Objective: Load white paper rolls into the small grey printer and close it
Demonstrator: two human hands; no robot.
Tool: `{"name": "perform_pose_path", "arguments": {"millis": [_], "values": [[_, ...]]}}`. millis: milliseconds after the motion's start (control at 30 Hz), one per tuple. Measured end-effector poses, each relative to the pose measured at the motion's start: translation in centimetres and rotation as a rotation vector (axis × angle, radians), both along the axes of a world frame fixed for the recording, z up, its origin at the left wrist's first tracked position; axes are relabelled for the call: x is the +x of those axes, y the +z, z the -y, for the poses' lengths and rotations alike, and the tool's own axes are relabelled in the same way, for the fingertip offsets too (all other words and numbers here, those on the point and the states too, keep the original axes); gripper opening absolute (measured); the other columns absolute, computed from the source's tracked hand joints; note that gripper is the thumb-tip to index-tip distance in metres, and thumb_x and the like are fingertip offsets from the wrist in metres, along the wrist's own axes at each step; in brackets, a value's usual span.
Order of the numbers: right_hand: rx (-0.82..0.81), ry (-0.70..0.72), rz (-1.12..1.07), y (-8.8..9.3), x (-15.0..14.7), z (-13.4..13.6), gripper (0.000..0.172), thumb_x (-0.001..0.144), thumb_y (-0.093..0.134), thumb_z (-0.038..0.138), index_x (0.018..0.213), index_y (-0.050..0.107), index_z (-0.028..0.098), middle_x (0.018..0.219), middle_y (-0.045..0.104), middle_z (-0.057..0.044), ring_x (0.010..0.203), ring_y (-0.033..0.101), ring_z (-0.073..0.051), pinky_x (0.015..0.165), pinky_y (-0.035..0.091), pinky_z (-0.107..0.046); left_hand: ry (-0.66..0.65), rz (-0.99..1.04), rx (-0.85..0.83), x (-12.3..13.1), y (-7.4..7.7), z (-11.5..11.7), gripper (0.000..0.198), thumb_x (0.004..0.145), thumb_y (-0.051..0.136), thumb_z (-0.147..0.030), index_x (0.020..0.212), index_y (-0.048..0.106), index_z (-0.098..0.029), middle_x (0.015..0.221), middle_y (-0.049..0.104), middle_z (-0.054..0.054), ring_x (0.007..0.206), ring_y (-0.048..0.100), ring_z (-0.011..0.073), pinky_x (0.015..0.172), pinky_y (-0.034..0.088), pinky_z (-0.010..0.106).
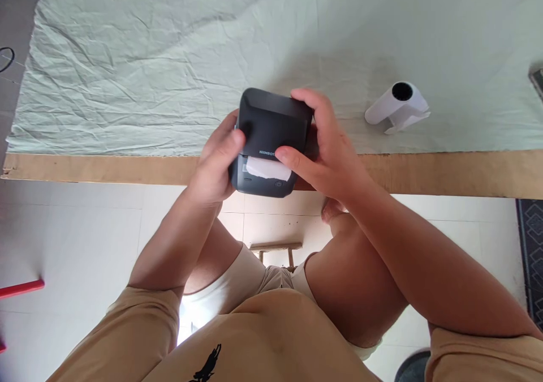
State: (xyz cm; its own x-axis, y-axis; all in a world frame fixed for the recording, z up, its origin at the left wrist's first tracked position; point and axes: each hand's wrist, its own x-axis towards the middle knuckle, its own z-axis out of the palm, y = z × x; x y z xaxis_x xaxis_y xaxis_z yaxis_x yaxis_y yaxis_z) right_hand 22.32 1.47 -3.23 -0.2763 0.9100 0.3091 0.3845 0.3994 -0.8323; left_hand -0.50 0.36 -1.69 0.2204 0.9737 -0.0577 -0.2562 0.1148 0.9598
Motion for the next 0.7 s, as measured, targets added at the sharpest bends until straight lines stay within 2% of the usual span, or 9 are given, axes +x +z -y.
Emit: {"name": "perform_pose_path", "arguments": {"millis": [67, 133, 267, 400, 500, 600, 667, 700], "values": [[0.023, 0.004, 0.01, -0.1, 0.0, 0.0, 0.07, 0.104, 0.071, 0.073, 0.165, 0.052, 0.044, 0.151, 0.073, -0.008, 0.127, 0.078, -0.034, 0.096, 0.075, -0.053, 0.018, 0.044, -0.028, 0.3, 0.0, -0.1, 0.059, 0.109, 0.063, -0.083, 0.112, 0.077, -0.026, 0.13, 0.084, 0.007, 0.155, 0.071, 0.0348, 0.124, 0.067, 0.046], [0.068, 0.012, 0.019, -0.4, 0.1, -0.1, 0.072, 0.104, 0.069, 0.068, 0.168, 0.048, 0.044, 0.16, 0.07, -0.008, 0.135, 0.076, -0.035, 0.103, 0.074, -0.056, 0.024, 0.096, -0.018, 0.4, -0.3, -0.3, 0.058, 0.113, 0.058, -0.079, 0.104, 0.077, -0.025, 0.121, 0.084, 0.008, 0.151, 0.073, 0.0334, 0.119, 0.068, 0.045], [0.166, 0.016, 0.025, -0.9, 0.3, -0.4, 0.077, 0.1, 0.071, 0.055, 0.171, 0.043, 0.045, 0.167, 0.065, -0.009, 0.14, 0.075, -0.037, 0.113, 0.07, -0.062, 0.019, 0.162, 0.015, 0.3, -1.2, -0.7, 0.054, 0.112, 0.063, -0.077, 0.101, 0.078, -0.025, 0.1, 0.08, 0.006, 0.137, 0.079, 0.0319, 0.105, 0.071, 0.041], [0.187, 0.028, 0.066, -0.3, 0.3, -0.2, 0.082, 0.093, 0.08, 0.049, 0.168, 0.047, 0.044, 0.165, 0.066, -0.009, 0.144, 0.073, -0.038, 0.117, 0.068, -0.064, 0.04, 0.109, 0.012, 0.2, -1.0, -0.7, 0.058, 0.107, 0.067, -0.082, 0.098, 0.077, -0.026, 0.083, 0.07, 0.004, 0.113, 0.082, 0.0301, 0.087, 0.071, 0.039], [0.204, 0.024, 0.089, 0.8, 0.3, 0.2, 0.082, 0.092, 0.08, 0.05, 0.167, 0.049, 0.046, 0.165, 0.066, -0.008, 0.149, 0.07, -0.039, 0.114, 0.069, -0.063, 0.047, 0.081, 0.012, 0.2, -0.6, -0.7, 0.058, 0.104, 0.072, -0.082, 0.094, 0.075, -0.025, 0.078, 0.067, 0.003, 0.097, 0.082, 0.0272, 0.074, 0.069, 0.037], [0.22, -0.022, 0.147, 2.1, 0.5, 0.4, 0.077, 0.09, 0.085, 0.054, 0.161, 0.058, 0.045, 0.165, 0.067, -0.009, 0.148, 0.069, -0.041, 0.105, 0.071, -0.061, 0.041, 0.101, 0.008, 0.3, -0.4, -0.8, 0.057, 0.104, 0.074, -0.081, 0.091, 0.074, -0.025, 0.078, 0.069, 0.003, 0.102, 0.084, 0.0279, 0.078, 0.071, 0.037], [0.243, -0.093, 0.206, 2.8, 0.6, 0.7, 0.077, 0.083, 0.093, 0.057, 0.153, 0.066, 0.039, 0.15, 0.075, -0.013, 0.135, 0.075, -0.042, 0.094, 0.071, -0.058, 0.047, 0.117, -0.011, 0.5, -0.4, -0.8, 0.059, 0.104, 0.072, -0.083, 0.095, 0.075, -0.025, 0.084, 0.075, 0.003, 0.111, 0.086, 0.0289, 0.086, 0.073, 0.038], [0.251, -0.14, 0.231, 3.1, 0.6, 1.0, 0.075, 0.081, 0.095, 0.058, 0.149, 0.069, 0.037, 0.135, 0.079, -0.012, 0.123, 0.078, -0.04, 0.088, 0.071, -0.056, 0.053, 0.124, -0.022, 0.6, -0.4, -0.8, 0.061, 0.104, 0.07, -0.085, 0.097, 0.076, -0.025, 0.088, 0.077, 0.003, 0.114, 0.086, 0.0291, 0.089, 0.073, 0.038]]}}
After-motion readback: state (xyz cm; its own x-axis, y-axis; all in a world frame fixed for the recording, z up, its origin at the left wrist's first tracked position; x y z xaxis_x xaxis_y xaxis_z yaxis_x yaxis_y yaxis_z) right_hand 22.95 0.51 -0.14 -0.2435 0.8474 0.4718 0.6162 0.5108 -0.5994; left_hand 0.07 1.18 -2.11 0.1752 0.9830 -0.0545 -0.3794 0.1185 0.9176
